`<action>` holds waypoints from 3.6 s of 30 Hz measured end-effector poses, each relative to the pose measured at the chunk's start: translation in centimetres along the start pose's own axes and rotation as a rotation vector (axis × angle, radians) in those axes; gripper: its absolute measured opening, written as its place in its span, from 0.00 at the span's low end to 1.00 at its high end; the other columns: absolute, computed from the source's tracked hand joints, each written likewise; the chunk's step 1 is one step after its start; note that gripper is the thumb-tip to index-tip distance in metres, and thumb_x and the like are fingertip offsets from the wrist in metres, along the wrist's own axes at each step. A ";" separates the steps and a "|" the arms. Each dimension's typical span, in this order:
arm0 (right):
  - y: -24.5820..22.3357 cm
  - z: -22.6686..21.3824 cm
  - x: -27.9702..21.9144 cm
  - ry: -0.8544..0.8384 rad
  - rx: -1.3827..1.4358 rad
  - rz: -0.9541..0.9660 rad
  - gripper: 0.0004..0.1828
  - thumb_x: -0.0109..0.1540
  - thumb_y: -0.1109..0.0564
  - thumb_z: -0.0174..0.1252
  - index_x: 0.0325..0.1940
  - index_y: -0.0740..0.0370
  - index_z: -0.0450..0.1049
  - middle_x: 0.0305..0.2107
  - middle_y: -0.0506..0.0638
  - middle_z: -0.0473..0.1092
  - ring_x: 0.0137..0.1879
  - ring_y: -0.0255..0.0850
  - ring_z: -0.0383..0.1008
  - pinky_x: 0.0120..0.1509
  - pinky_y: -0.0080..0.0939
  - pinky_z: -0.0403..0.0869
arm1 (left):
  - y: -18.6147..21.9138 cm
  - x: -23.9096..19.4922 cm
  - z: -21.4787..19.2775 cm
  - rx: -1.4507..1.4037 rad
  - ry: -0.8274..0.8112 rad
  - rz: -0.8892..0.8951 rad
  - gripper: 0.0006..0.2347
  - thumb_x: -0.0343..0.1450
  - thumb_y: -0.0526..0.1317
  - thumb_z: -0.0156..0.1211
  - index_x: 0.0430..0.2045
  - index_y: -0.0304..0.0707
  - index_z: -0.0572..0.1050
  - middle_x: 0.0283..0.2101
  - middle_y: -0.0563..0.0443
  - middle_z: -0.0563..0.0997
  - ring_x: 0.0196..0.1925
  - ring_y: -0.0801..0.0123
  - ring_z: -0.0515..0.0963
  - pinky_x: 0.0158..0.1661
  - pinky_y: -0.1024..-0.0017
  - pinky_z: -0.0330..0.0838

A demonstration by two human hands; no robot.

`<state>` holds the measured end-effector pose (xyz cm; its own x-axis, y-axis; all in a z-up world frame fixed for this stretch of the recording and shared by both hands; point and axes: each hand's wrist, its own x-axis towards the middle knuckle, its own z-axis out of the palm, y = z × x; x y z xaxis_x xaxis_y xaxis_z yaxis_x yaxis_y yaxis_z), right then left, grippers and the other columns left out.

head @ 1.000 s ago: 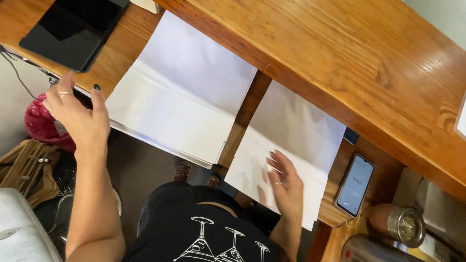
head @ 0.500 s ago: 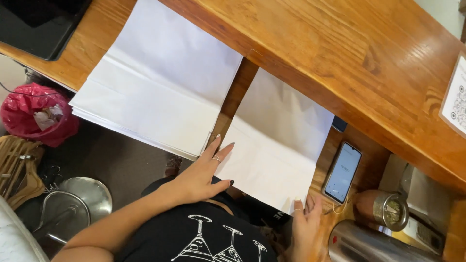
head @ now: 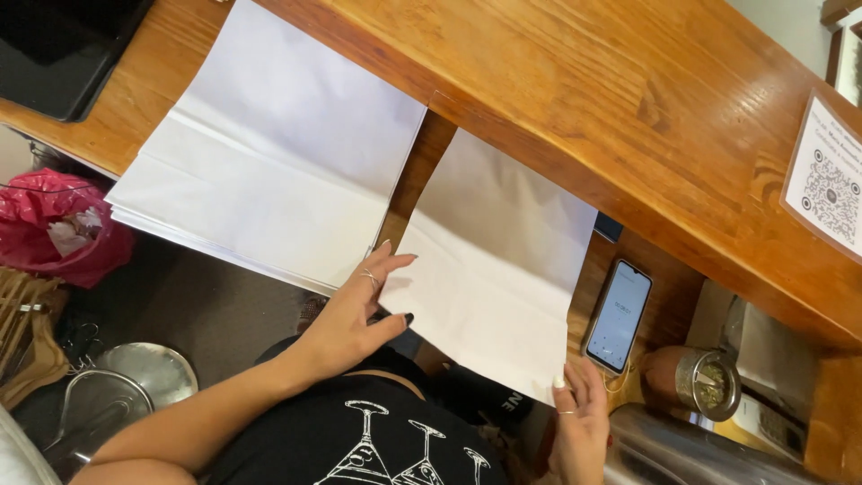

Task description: Folding flat paper bags along pre-existing creases and stacking them on a wooden counter.

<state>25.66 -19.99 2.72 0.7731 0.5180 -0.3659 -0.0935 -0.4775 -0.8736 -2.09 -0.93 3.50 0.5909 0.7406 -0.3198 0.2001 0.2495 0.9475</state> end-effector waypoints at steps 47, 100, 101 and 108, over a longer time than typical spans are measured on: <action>-2.8 20.4 0.2 -0.884 -0.055 -0.233 0.29 0.66 0.60 0.52 0.73 0.62 0.60 0.45 0.56 0.75 0.40 0.46 0.83 0.48 0.40 0.83 | -5.8 0.6 -24.9 0.068 0.802 0.222 0.19 0.74 0.30 0.52 0.62 0.30 0.64 0.60 0.37 0.73 0.64 0.56 0.73 0.65 0.66 0.66; -1.3 18.6 2.4 -0.609 0.207 -0.170 0.41 0.60 0.59 0.59 0.78 0.60 0.56 0.39 0.55 0.77 0.23 0.28 0.63 0.17 0.27 0.54 | -7.0 -1.2 -14.7 -0.547 0.928 0.379 0.28 0.55 0.24 0.47 0.53 0.25 0.76 0.46 0.40 0.83 0.36 0.70 0.80 0.30 0.81 0.67; -1.2 20.1 2.9 -0.643 0.296 -0.202 0.39 0.61 0.64 0.57 0.77 0.62 0.55 0.43 0.61 0.76 0.34 0.40 0.71 0.30 0.39 0.69 | -7.4 -0.6 -16.5 -0.417 0.931 0.408 0.29 0.56 0.23 0.47 0.54 0.24 0.76 0.44 0.35 0.82 0.38 0.62 0.82 0.37 0.71 0.74; -0.2 25.4 3.8 -0.791 0.137 -0.185 0.36 0.65 0.66 0.51 0.78 0.64 0.51 0.49 0.65 0.74 0.45 0.49 0.78 0.44 0.47 0.83 | -5.5 0.4 -22.4 0.077 0.969 0.287 0.26 0.60 0.27 0.49 0.55 0.31 0.79 0.44 0.42 0.84 0.45 0.63 0.83 0.50 0.64 0.76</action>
<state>12.73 0.09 -6.61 0.1177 0.9512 -0.2853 -0.1232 -0.2711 -0.9546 -20.49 11.98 -1.82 -0.2573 0.9620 0.0909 0.2199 -0.0333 0.9750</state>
